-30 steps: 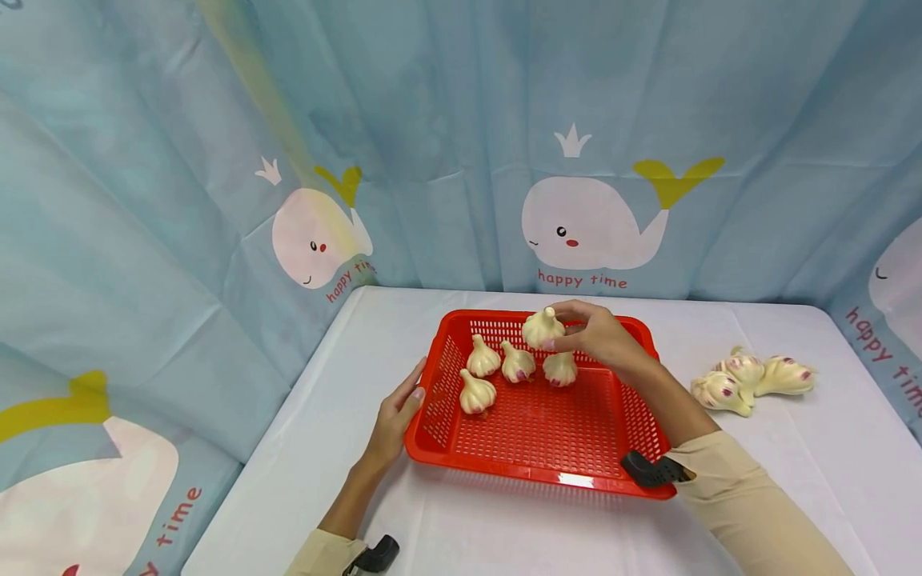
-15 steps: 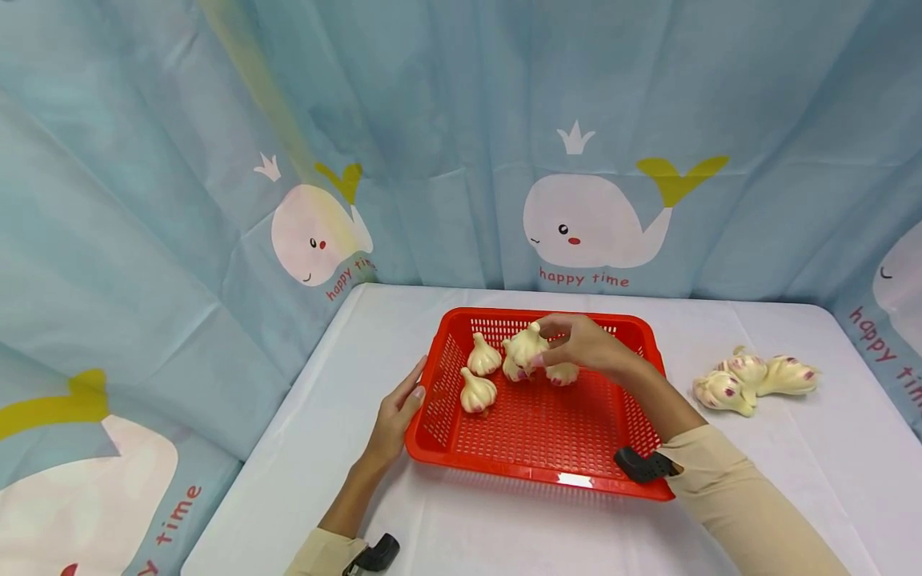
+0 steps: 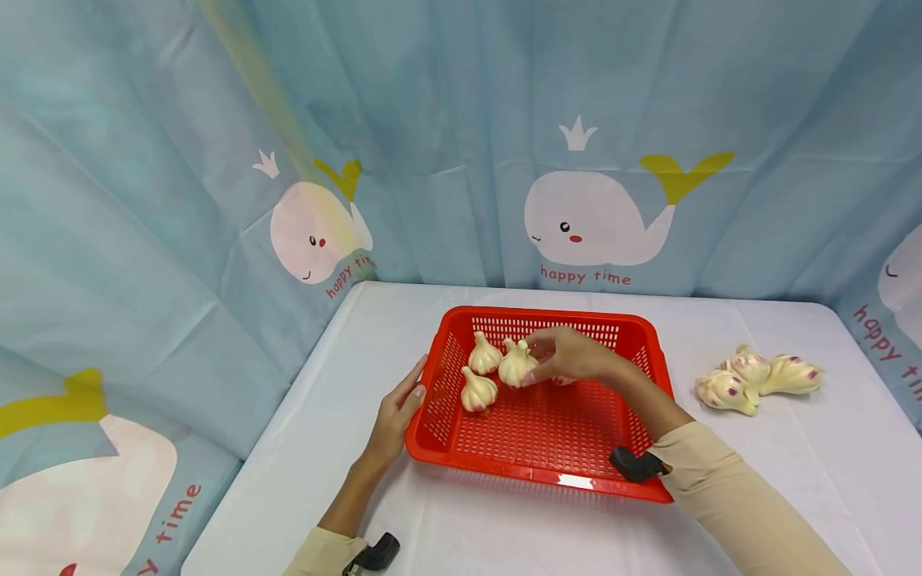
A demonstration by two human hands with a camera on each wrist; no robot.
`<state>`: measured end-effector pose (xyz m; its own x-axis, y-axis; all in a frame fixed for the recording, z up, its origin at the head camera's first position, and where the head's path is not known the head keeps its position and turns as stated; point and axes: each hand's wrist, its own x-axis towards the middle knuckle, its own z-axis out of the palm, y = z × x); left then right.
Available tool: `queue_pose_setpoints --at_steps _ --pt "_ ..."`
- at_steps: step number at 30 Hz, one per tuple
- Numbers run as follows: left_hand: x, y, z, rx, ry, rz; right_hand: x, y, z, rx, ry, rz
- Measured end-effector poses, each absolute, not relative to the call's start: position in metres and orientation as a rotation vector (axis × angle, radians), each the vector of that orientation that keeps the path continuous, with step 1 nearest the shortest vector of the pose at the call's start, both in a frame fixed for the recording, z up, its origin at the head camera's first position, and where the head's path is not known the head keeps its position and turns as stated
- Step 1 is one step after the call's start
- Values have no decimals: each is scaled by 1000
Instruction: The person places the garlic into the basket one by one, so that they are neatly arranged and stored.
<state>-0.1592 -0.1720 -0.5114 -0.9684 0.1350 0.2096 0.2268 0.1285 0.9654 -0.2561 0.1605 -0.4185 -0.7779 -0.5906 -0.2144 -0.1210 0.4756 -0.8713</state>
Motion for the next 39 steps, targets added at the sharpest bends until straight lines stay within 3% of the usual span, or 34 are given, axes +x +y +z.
queue_pose_setpoints --at_steps 39 --pt "-157 -170 -513 -332 -2329 -1949 -254 146 -436 -750 2233 -1043"
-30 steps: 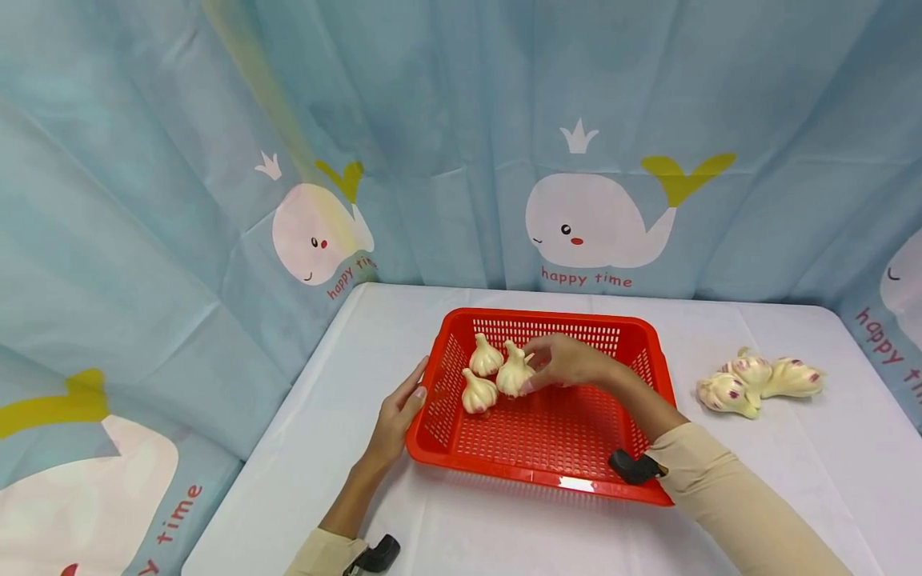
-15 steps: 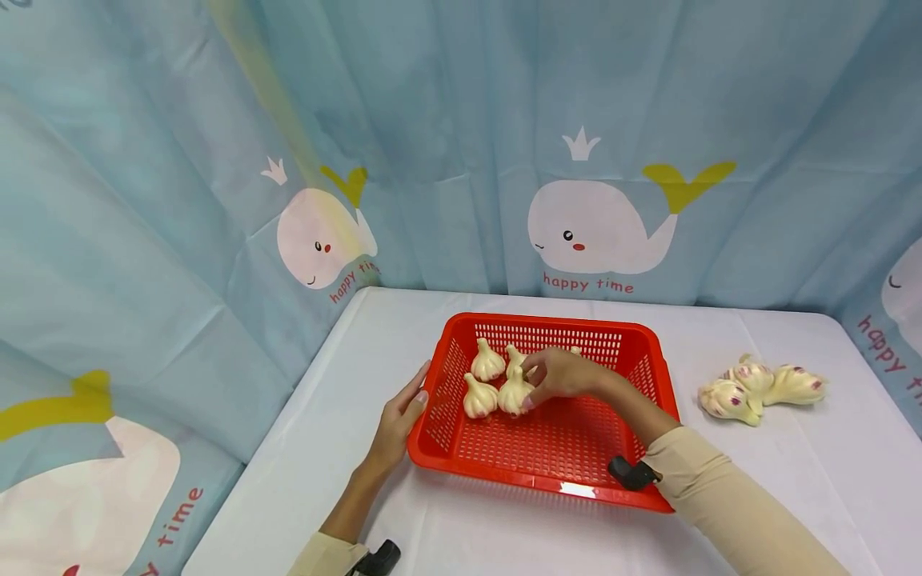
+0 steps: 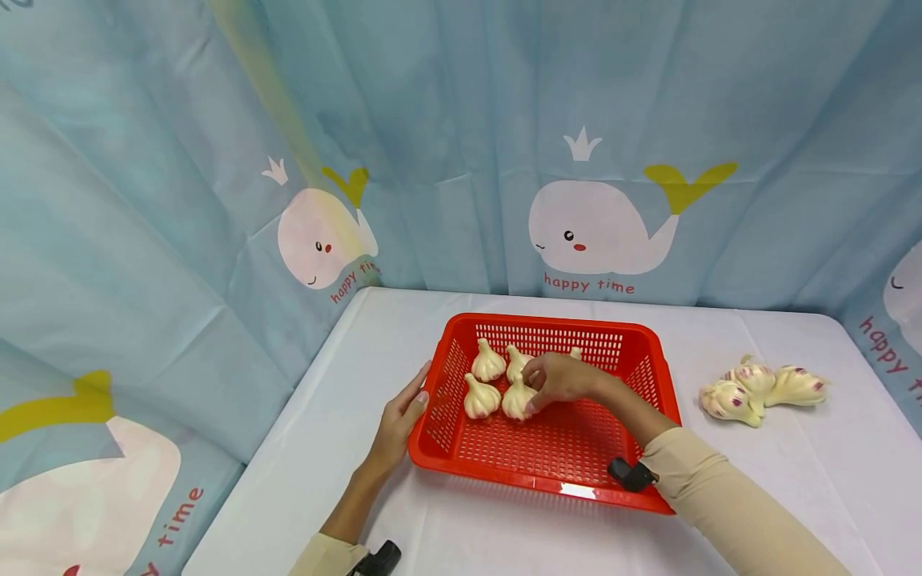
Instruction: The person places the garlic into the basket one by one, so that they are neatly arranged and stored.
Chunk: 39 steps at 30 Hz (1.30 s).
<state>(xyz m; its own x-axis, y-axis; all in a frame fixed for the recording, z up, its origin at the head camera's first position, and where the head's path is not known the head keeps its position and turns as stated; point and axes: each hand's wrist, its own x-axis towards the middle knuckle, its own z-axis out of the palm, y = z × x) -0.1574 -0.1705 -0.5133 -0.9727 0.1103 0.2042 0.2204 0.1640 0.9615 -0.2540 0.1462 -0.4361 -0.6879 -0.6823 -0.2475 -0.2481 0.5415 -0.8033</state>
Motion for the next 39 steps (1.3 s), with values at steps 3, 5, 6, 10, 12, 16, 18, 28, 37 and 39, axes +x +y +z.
queue_pose_setpoints --at_steps 3,5,6,10,12,16,18,28,37,39 --pt "-158 -171 -513 -339 -2323 -1951 -255 146 -437 -780 2231 -1030" --pt "-158 -171 -514 -341 -2320 -1951 -255 146 -437 -790 2231 -1024" --pt "-159 -171 -514 -341 -2320 -1950 -255 145 -437 -793 2231 -1021" --pt "-158 -171 -513 -330 -2323 -1943 -255 145 -437 -777 2232 -1024" --pt "-158 -171 -513 -327 -2326 -1939 -255 145 -436 -766 2233 -1028" --pt "-158 -171 -513 -326 -2331 -1933 -255 147 -433 -749 2223 -1047" --pt "-158 -171 -513 -327 -2330 -1935 -255 149 -431 -743 2208 -1064" --pt "-159 -170 -513 -328 -2324 -1948 -252 160 -419 -702 2224 -1124" --pt "-158 -170 -512 -311 -2328 -1948 -248 174 -406 -589 2224 -1194" --pt "-158 -170 -512 -311 -2330 -1943 -247 177 -402 -579 2237 -1204"
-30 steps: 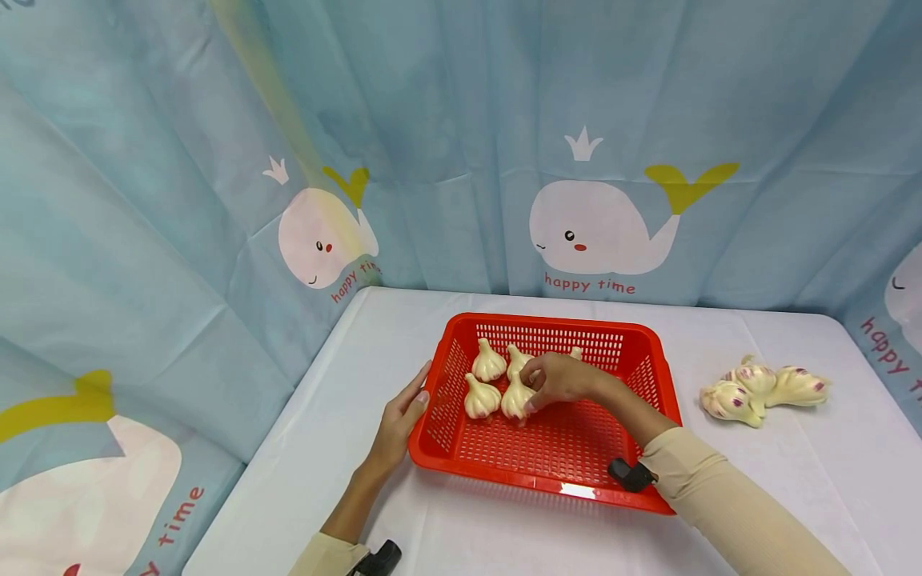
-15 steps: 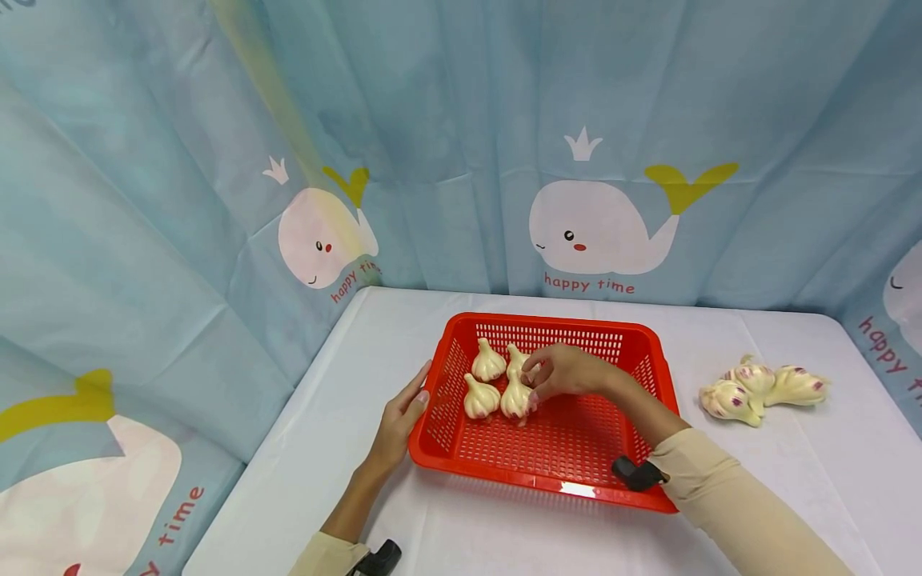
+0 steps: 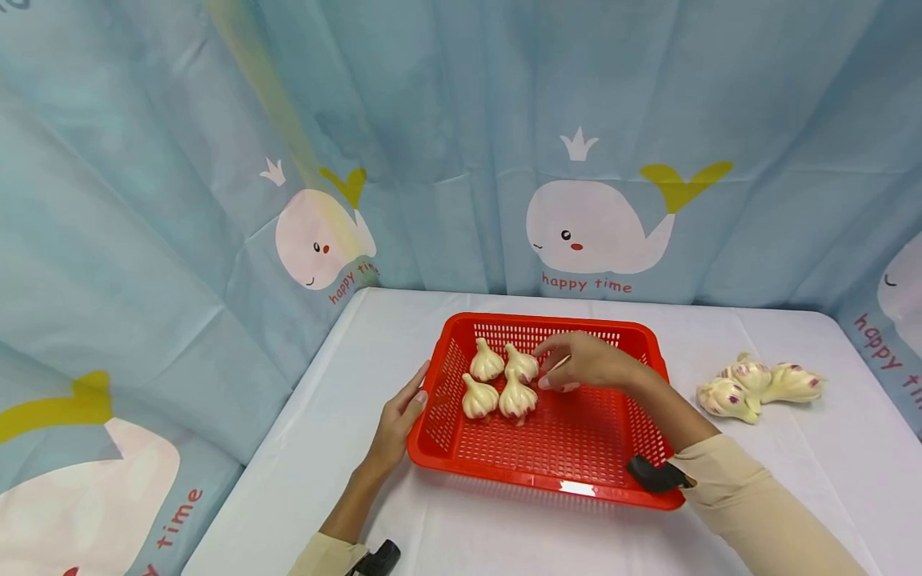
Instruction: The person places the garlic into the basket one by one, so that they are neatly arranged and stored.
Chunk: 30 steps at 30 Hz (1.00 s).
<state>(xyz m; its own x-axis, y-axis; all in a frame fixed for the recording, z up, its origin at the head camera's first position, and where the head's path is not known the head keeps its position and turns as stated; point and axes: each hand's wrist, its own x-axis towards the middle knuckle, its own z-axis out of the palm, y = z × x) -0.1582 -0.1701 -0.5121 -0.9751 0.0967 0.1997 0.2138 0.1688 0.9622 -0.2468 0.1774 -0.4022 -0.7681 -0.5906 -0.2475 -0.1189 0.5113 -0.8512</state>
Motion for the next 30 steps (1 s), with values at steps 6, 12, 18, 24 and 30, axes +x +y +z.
queue_pose_setpoints --at_steps 6,12,18,24,30 --pt "-159 -170 -512 -320 -2326 -1946 -241 189 -393 -599 2229 -1282" --pt "-157 -170 -511 -319 -2329 -1959 -233 204 -386 -595 2316 -1280" --pt "-157 -170 -511 -320 -2331 -1968 -224 220 -383 -567 2369 -1324" --pt "-158 -170 -512 -320 -2316 -1973 -213 236 -380 -547 2471 -1335" --pt "-158 -170 -512 -319 -2313 -1968 -200 255 -382 -464 2531 -1398"
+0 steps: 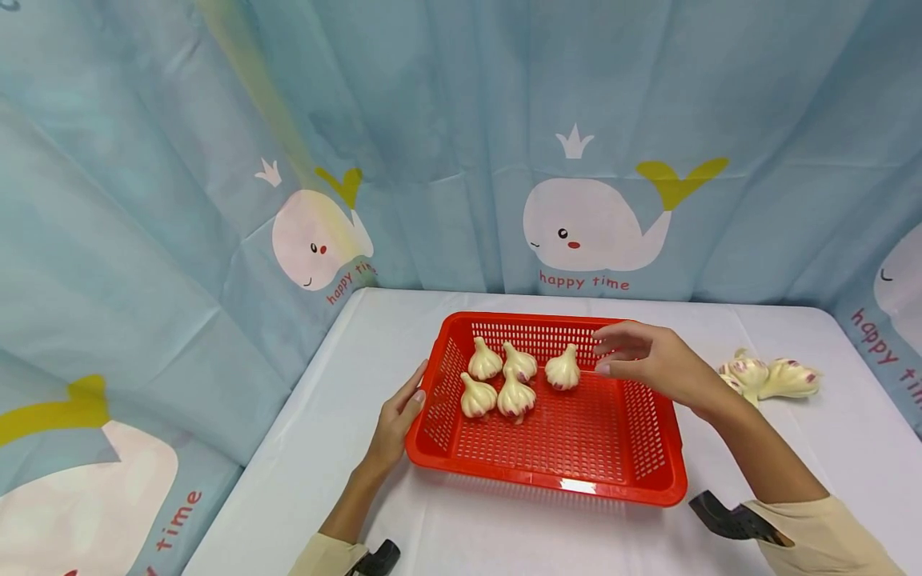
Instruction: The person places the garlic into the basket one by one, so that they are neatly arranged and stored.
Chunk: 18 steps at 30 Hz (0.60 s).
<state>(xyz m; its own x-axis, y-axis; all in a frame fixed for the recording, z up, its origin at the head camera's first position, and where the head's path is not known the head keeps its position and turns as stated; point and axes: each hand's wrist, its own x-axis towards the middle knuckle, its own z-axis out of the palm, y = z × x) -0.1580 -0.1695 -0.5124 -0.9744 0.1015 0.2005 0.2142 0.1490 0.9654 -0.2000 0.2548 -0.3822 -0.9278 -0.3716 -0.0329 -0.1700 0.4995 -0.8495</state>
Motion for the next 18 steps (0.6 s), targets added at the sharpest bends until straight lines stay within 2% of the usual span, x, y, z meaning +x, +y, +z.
queue_pose_setpoints --at_steps 8,18 --pt "-159 -170 -512 -324 -2319 -1946 -189 284 -390 -459 2591 -1483" --pt "-158 -170 -512 -324 -2324 -1935 -178 312 -399 -302 2655 -1493"
